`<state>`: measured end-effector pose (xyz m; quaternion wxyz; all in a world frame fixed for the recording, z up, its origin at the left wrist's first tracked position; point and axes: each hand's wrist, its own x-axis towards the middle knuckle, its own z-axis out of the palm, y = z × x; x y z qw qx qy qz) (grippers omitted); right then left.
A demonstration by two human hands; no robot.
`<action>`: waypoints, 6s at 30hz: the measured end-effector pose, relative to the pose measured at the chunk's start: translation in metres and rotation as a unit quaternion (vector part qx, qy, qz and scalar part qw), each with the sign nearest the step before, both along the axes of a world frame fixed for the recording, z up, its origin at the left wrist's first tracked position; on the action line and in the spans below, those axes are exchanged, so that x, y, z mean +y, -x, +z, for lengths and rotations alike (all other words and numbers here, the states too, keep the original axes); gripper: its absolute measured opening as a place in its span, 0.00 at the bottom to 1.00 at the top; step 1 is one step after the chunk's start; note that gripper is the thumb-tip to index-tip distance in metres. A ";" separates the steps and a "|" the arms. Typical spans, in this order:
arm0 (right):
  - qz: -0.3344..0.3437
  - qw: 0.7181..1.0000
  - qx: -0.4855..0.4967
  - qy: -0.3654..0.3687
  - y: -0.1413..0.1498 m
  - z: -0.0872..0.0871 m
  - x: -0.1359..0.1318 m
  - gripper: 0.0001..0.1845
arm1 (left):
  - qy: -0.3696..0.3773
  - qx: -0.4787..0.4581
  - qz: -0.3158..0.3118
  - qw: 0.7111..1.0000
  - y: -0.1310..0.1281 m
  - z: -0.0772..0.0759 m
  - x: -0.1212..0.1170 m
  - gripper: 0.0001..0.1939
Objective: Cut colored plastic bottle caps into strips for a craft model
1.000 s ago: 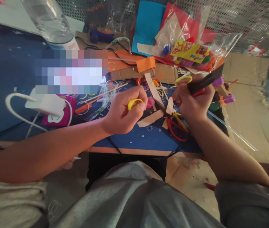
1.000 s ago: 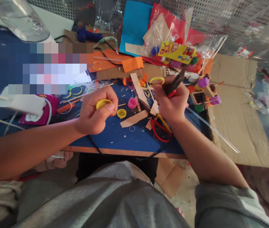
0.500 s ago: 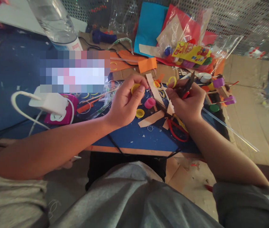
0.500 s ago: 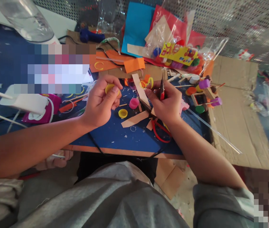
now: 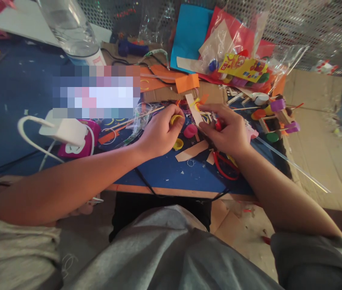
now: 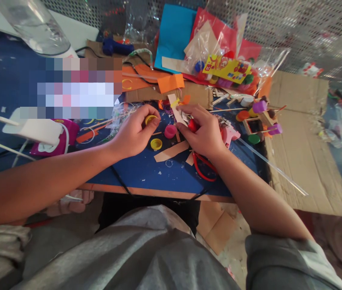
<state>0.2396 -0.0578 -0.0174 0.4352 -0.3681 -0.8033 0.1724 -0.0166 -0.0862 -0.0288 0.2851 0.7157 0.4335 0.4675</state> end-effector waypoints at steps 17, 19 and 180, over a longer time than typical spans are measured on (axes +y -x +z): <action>0.041 0.993 -0.108 0.034 -0.004 -0.006 0.000 0.22 | 0.048 0.224 0.025 0.973 0.001 0.029 -0.009 0.03; 0.057 0.991 -0.119 0.020 -0.004 -0.007 0.001 0.22 | 0.066 0.237 0.017 0.969 0.000 0.030 -0.009 0.03; 0.093 0.992 -0.061 -0.067 0.007 0.009 -0.020 0.28 | -0.182 0.006 -0.098 0.978 -0.003 0.002 -0.010 0.19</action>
